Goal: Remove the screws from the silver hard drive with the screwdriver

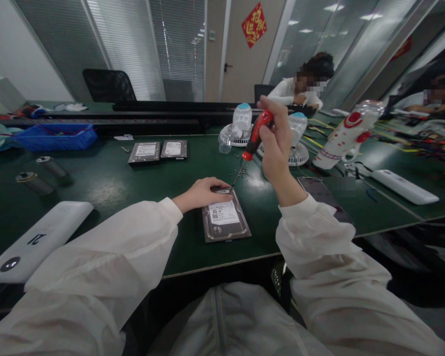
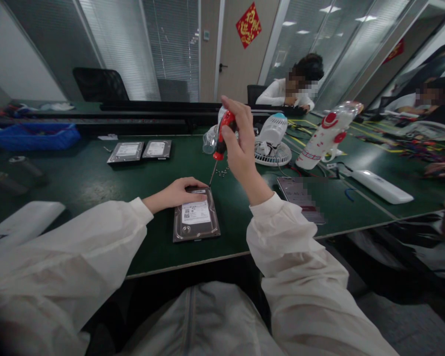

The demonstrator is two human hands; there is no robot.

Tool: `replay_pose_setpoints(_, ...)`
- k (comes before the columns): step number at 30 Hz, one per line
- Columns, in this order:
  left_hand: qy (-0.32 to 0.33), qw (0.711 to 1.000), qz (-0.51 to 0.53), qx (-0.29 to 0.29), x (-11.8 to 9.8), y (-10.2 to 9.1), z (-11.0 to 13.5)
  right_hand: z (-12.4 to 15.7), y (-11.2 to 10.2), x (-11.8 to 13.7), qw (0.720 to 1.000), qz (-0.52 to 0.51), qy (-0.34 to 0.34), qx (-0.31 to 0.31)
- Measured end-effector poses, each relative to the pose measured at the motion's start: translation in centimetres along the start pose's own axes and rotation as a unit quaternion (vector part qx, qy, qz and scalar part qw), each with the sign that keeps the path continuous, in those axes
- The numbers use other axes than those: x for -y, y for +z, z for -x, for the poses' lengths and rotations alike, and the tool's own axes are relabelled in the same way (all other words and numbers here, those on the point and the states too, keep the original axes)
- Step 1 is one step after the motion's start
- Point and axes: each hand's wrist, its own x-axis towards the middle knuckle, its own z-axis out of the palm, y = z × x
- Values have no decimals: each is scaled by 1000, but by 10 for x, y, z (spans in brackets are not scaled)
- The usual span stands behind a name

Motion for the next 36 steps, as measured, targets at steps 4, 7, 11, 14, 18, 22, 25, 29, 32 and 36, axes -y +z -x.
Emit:
replay_pose_setpoints(4,0,1000,4,1,2,1,0,1,2,1,999,-27,25,0)
replay_pose_setpoints(7,0,1000,7,-1,3,1,-1,1,5,1,999,-1,14,-45)
replay_pose_setpoints(11,-1,1000,10,-1,5,1,-1,1,4,-1,999,16,9,-34)
replay_pose_setpoints(14,-3,1000,14,3,6,2,-2,1,1,-3,1000,-24,10,10)
replay_pose_setpoints(18,-6,1000,15,2,7,2,-2,1,1,-5,1000,-22,13,16)
replay_pose_setpoints(22,-8,1000,17,6,7,1,-2,1,1,0,998,54,0,-37)
replay_pose_setpoints(25,-7,1000,19,9,7,1,-2,0,-1,3,998,55,-8,-27)
replay_pose_setpoints(29,-5,1000,19,6,7,1,-2,0,-1,-1,1000,-5,-4,23)
replay_pose_setpoints(32,-3,1000,18,5,5,1,-1,0,0,-3,1000,13,-12,3)
replay_pose_setpoints(36,-5,1000,17,9,3,-1,0,0,0,0,996,71,-30,-42)
